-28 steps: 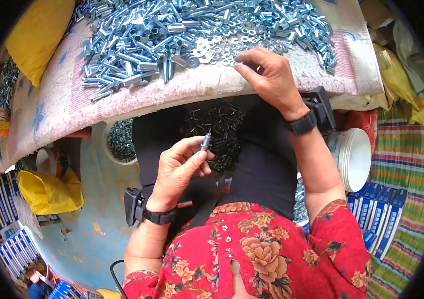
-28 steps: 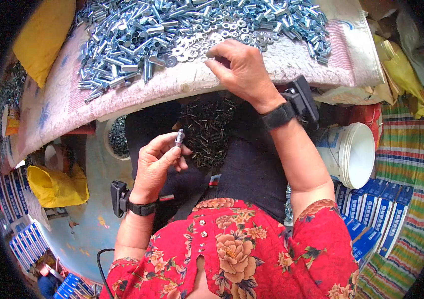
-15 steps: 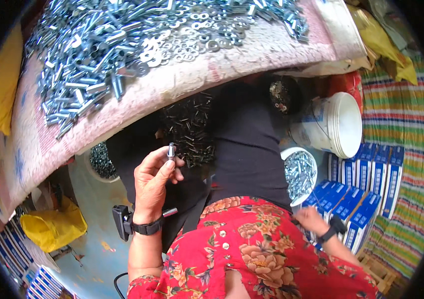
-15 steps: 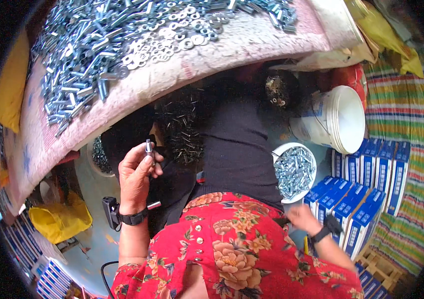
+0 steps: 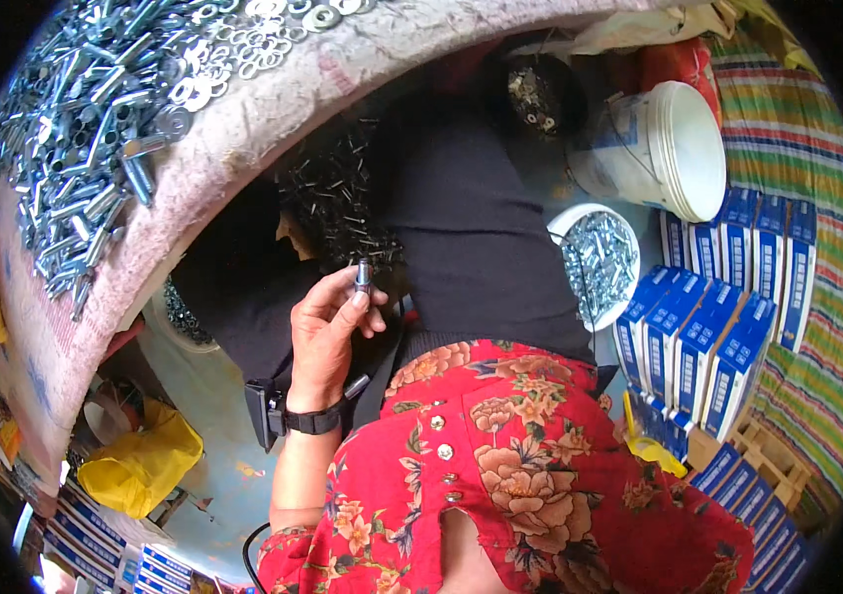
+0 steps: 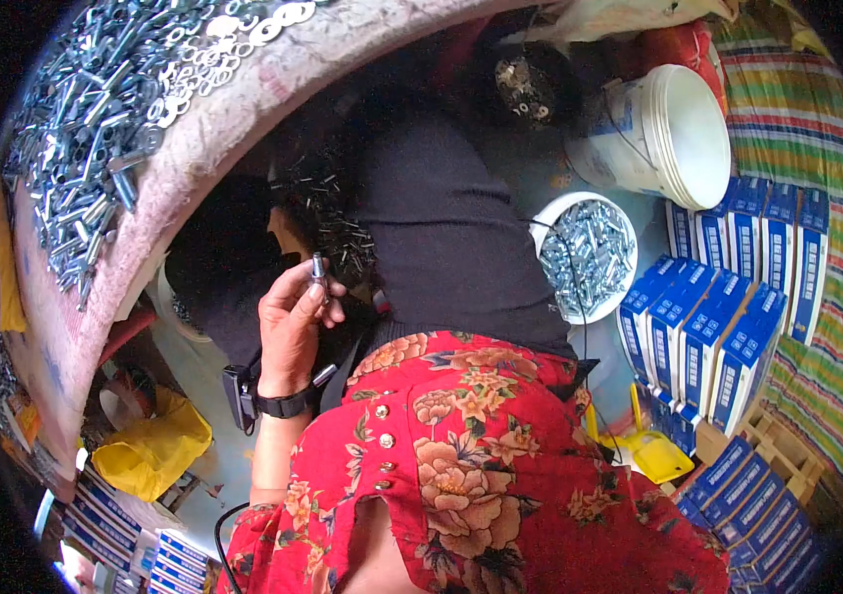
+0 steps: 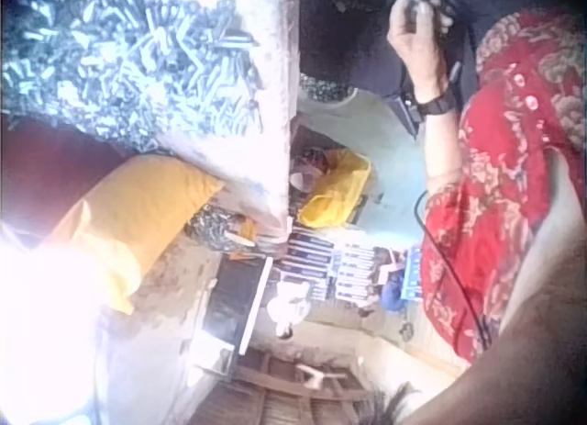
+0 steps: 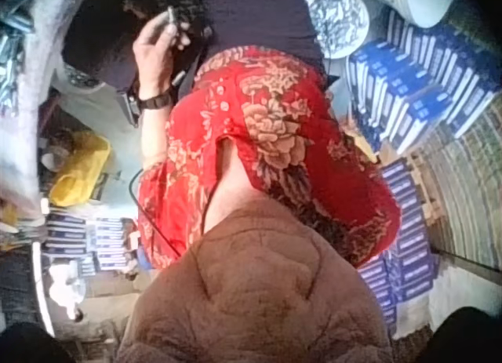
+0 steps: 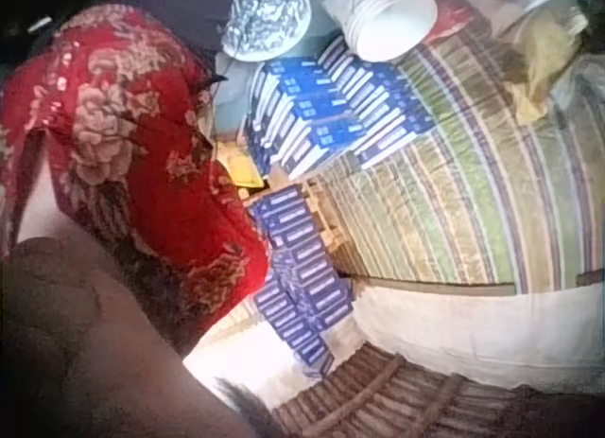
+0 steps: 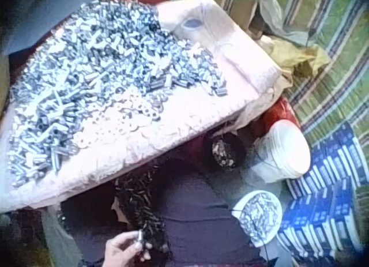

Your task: Assembling bolts by adding washers and nuts to them.

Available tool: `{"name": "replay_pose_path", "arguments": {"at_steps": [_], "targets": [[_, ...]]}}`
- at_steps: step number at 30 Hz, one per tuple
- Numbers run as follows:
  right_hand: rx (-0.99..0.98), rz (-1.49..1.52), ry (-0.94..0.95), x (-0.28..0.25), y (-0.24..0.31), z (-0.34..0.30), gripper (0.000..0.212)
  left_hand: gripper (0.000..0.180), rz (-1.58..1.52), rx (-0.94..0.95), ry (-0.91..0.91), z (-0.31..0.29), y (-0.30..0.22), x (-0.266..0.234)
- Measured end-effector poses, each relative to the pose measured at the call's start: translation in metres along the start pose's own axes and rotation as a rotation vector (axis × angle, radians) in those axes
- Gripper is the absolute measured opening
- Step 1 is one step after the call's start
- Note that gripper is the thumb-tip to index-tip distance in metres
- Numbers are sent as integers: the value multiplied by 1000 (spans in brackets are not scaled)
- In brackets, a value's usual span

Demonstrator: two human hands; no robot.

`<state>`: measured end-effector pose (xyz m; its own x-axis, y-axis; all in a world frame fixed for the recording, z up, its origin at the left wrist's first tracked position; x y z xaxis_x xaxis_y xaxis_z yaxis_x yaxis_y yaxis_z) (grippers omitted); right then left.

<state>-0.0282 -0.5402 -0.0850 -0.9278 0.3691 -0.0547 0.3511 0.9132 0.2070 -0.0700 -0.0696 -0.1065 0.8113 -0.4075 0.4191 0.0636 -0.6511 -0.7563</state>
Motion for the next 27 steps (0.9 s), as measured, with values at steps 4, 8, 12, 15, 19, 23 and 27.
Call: {"name": "replay_pose_path", "arguments": {"at_steps": [4,8,12,15,19,23,27], "targets": [[7,-29,-14,-13,9,0,19,29,50,0,-12,7,12,0],[-23,-77,-20,-30,18,9,19,28,-18,-9,-62,1,19,-3],[-91,-158,21,-49,28,30,19,28,-1,17,-132,-28,22,-1],[-152,-206,10,-64,31,40,19,29,-3,93,-159,-46,32,9],[-266,-301,57,-82,42,49,19,29,-10,176,-221,-80,44,10],[-441,-400,131,-102,66,48,19,30,15,235,-243,-93,46,13],[-849,-422,270,-125,122,28,19,30,-35,295,-278,-90,43,6]]}}
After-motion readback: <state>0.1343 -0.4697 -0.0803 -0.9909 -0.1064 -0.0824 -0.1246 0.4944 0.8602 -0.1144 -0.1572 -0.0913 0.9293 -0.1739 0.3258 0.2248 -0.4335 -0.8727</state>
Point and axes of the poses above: each hand's wrist, its own z-axis towards the middle knuckle, its own x-axis out of the palm, y = z × x, the point moved 2 cm from there along z, towards the middle knuckle, and after that the axes turned 4 degrees about -y, right-handed, at the moved point
